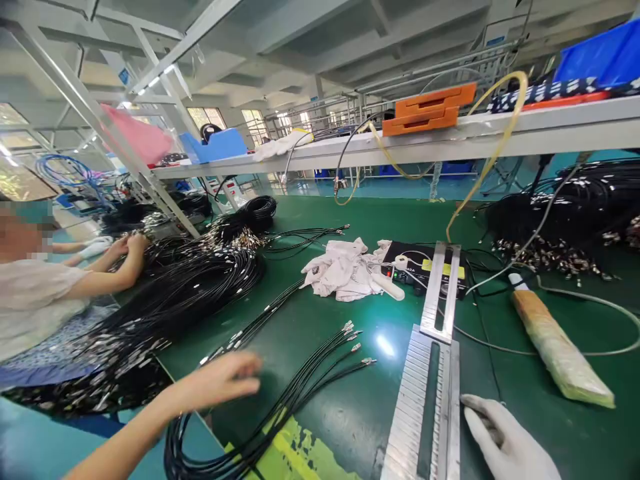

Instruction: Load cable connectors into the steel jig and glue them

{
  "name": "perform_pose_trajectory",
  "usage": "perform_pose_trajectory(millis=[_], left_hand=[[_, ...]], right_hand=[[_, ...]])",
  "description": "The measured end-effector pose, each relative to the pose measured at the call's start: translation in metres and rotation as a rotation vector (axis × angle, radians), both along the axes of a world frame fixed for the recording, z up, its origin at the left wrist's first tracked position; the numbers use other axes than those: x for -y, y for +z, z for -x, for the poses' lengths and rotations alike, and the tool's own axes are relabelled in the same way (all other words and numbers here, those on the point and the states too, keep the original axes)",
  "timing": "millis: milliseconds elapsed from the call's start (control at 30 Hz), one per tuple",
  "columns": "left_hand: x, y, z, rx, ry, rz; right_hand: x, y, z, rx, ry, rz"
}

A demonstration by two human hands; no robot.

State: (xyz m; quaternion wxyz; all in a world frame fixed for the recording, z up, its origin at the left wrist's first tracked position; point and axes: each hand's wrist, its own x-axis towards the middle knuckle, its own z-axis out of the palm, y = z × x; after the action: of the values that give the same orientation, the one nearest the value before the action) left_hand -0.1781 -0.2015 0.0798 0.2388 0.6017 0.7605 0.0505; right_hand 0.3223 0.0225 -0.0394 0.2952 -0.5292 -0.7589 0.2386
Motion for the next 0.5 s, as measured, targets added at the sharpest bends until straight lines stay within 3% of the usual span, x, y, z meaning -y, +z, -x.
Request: perform_pose_trajectory(millis=[67,167,267,367,500], left_hand=[[-0.048,-0.004,0.009,-0.181,0.152,-0.171],[-0.121,-0.011,0.020,-0.274,0.284,-0.215],[-0.172,-0.022,0.025,-0.302,0.394,-0.197],[-0.189,-0.018,0.042,-0.285,0.492,-0.179],[-0.174,0.020,0.087,-0.292,0.580,-0.242]], right_hand=[[0.000,0.004,0.000,0.023,0.083,0.101],[0.003,0.014,0.001,0.040,0.087,0.108],[0.008,0.024,0.003,0.054,0.074,0.053],[0.011,0.029,0.005,0.048,0.081,0.011],[0.012,0.031,0.007,0.046,0.078,0.021]])
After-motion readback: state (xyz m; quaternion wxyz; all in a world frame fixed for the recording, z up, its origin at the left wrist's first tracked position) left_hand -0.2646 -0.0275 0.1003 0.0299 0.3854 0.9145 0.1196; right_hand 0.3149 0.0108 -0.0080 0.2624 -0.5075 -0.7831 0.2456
